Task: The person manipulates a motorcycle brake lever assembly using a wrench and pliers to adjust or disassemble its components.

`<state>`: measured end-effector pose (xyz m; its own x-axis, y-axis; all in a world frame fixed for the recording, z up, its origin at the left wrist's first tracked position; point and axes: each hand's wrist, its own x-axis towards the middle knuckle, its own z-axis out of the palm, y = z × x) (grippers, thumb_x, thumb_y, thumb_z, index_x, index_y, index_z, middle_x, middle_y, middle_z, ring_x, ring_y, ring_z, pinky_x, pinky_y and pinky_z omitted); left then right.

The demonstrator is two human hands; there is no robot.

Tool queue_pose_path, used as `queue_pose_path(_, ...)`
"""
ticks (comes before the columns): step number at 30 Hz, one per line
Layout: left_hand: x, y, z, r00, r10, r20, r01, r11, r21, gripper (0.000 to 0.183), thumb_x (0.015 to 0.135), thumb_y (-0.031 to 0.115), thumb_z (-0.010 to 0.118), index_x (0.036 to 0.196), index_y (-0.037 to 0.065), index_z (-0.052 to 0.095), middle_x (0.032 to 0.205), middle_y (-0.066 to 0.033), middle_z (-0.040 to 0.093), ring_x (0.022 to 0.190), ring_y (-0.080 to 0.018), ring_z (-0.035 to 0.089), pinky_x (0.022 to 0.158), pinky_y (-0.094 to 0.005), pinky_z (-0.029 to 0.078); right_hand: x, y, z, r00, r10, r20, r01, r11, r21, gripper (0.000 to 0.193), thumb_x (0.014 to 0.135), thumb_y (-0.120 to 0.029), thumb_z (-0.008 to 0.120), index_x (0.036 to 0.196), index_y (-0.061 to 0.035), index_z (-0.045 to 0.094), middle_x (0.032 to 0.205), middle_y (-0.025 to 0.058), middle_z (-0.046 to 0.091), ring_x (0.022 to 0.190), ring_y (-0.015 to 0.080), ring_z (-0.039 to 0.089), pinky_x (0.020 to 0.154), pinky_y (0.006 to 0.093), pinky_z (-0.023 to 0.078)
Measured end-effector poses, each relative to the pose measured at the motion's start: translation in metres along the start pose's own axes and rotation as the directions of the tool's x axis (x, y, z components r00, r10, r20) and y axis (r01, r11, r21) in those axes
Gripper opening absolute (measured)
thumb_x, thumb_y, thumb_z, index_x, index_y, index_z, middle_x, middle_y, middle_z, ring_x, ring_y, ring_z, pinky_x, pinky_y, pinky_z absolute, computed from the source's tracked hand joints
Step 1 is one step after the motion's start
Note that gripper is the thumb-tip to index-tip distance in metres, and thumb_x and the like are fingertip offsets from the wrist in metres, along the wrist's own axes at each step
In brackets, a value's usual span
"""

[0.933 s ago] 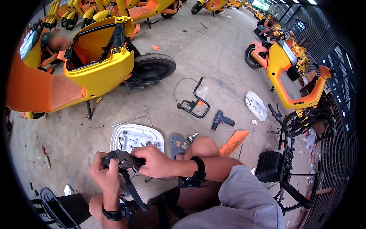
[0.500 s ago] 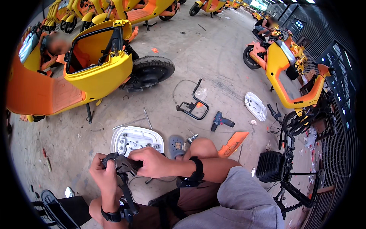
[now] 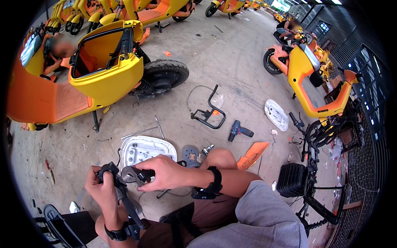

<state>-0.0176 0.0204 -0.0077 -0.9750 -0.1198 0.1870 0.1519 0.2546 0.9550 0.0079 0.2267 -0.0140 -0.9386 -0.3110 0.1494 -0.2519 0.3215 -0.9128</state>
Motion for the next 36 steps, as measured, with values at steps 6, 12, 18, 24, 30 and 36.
queue_pose_path(6, -0.005, -0.005, 0.000, 0.998, 0.057, 0.026, -0.059, 0.995, 0.081, 0.008, 0.081, 0.000, 0.056, 0.075, 0.000, 0.050, 0.064, 0.0059, 0.045, 0.056, -0.0002, 0.037, 0.049, -0.0185, 0.027, -0.002, 0.004, 0.006, 0.998, -0.053, -0.026, 0.051, 0.997, -0.063, 0.052, 0.066, -0.031, 0.078, 0.106, -0.0013, 0.065, 0.078, 0.0139, 0.064, 0.068, 0.0309, 0.063, 0.064, 0.0360, 0.049)
queue_pose_path(12, -0.008, 0.000, 0.005, 0.999, 0.032, 0.024, -0.034, 0.995, 0.096, 0.007, 0.081, 0.000, 0.055, 0.076, 0.000, 0.050, 0.064, 0.0063, 0.043, 0.057, 0.0000, 0.037, 0.049, -0.0188, 0.026, -0.003, 0.001, -0.001, 0.999, -0.015, 0.031, 0.019, 0.993, -0.113, 0.055, 0.068, -0.030, 0.080, 0.112, -0.0022, 0.064, 0.092, 0.0144, 0.068, 0.079, 0.0284, 0.067, 0.069, 0.0335, 0.052)
queue_pose_path(18, -0.006, -0.003, -0.007, 0.995, 0.058, -0.082, -0.049, 0.994, 0.102, 0.006, 0.081, 0.000, 0.055, 0.076, 0.000, 0.052, 0.065, 0.0042, 0.047, 0.058, -0.0023, 0.039, 0.050, -0.0189, 0.030, 0.003, -0.001, 0.010, 0.994, -0.101, -0.045, 0.092, 0.982, -0.164, 0.054, 0.068, -0.027, 0.081, 0.109, 0.0032, 0.063, 0.089, 0.0164, 0.068, 0.074, 0.0279, 0.067, 0.068, 0.0320, 0.053)
queue_pose_path(24, 0.003, 0.005, 0.002, 0.997, -0.080, -0.017, 0.079, 0.996, -0.031, 0.008, 0.075, 0.003, 0.061, 0.075, -0.004, 0.056, 0.059, 0.0040, 0.050, 0.054, -0.0011, 0.043, 0.046, -0.0193, 0.030, -0.001, -0.002, 0.004, 0.985, -0.147, -0.087, 0.120, 0.958, -0.260, 0.051, 0.065, -0.019, 0.084, 0.106, 0.0044, 0.065, 0.089, 0.0152, 0.068, 0.076, 0.0226, 0.069, 0.068, 0.0305, 0.054)
queue_pose_path(30, -0.001, -0.001, 0.000, 0.999, -0.051, -0.001, 0.051, 0.998, 0.034, 0.012, 0.072, 0.005, 0.064, 0.073, -0.004, 0.056, 0.052, 0.0017, 0.050, 0.051, -0.0014, 0.042, 0.044, -0.0206, 0.032, 0.001, 0.004, 0.010, 0.974, -0.200, -0.108, 0.164, 0.947, -0.278, 0.051, 0.065, -0.024, 0.082, 0.107, 0.0008, 0.066, 0.081, 0.0129, 0.066, 0.068, 0.0244, 0.066, 0.061, 0.0311, 0.052)
queue_pose_path(36, -0.002, -0.002, 0.003, 0.997, 0.072, 0.001, -0.071, 0.984, 0.164, 0.013, 0.068, 0.007, 0.066, 0.071, -0.002, 0.057, 0.049, -0.0021, 0.047, 0.046, -0.0036, 0.043, 0.044, -0.0220, 0.034, -0.002, 0.007, 0.008, 0.991, -0.117, -0.068, 0.099, 0.971, -0.219, 0.053, 0.067, -0.030, 0.081, 0.108, 0.0008, 0.066, 0.082, 0.0131, 0.067, 0.069, 0.0251, 0.066, 0.065, 0.0328, 0.052)
